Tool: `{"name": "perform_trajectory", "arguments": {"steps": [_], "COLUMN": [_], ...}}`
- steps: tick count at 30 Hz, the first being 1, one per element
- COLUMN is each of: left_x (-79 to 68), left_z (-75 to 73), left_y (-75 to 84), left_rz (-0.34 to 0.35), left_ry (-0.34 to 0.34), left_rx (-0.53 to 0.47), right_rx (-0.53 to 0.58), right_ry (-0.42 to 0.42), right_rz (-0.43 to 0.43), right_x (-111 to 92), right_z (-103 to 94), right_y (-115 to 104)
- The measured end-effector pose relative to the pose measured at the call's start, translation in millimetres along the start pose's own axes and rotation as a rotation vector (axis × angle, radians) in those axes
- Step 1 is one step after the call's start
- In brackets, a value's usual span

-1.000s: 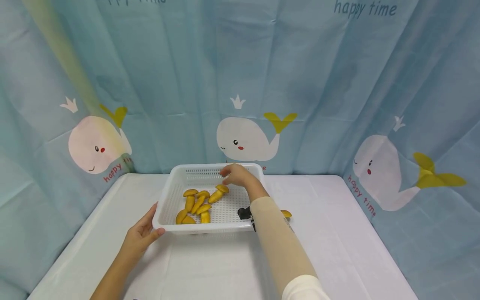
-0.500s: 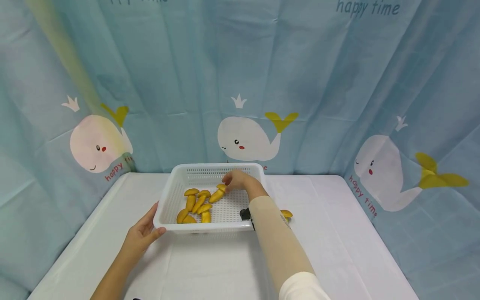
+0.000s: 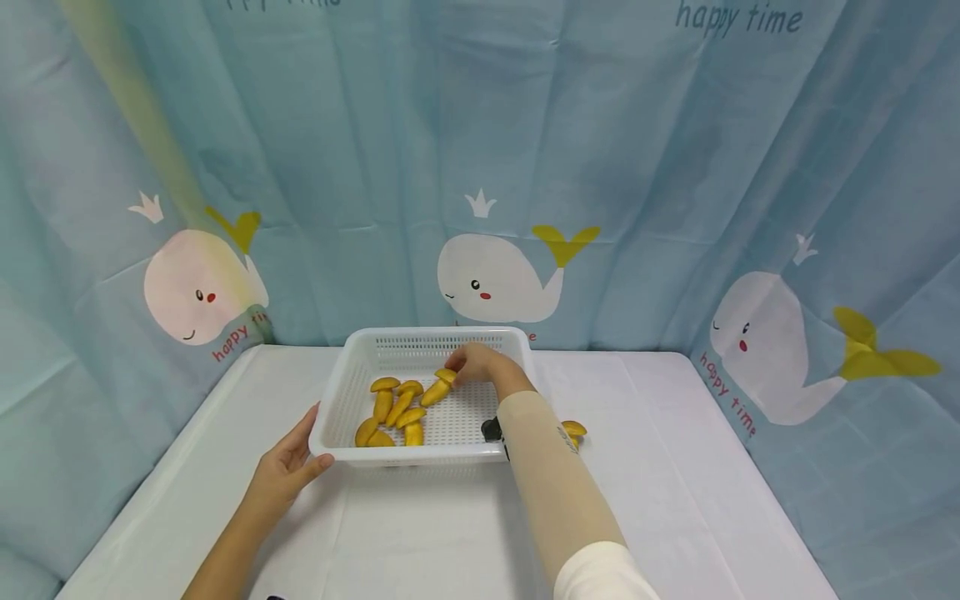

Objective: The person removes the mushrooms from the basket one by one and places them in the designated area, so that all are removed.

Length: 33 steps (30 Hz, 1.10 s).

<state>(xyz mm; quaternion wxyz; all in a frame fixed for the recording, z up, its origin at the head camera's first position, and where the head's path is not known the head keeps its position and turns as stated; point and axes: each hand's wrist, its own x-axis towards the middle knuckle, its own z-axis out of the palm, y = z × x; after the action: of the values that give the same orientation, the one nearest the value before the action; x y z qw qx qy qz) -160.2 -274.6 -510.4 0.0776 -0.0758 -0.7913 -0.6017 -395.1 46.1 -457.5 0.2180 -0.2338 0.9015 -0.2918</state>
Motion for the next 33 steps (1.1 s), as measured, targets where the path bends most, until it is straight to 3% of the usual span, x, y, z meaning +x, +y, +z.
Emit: {"name": "perform_trajectory", "arguments": {"steps": [18, 26, 33], "left_x": [-0.1, 3.7, 0.7], "left_z": [0.0, 2.2, 3.9], "left_y": [-0.9, 1.8, 3.1], "left_rz": [-0.014, 0.008, -0.02], "left_ry": [0.007, 0.004, 0.025], "left_rx": [0.018, 0.053, 0.07], "right_rx": [0.039, -0.029, -0.035], "right_ry": [0.075, 0.132, 0.174], "right_rz": [-0.119, -0.234, -0.287], "right_x": [-19, -51, -82], "right_z": [-32.0, -61.4, -71.9], "right_y": [-24, -38, -35]}}
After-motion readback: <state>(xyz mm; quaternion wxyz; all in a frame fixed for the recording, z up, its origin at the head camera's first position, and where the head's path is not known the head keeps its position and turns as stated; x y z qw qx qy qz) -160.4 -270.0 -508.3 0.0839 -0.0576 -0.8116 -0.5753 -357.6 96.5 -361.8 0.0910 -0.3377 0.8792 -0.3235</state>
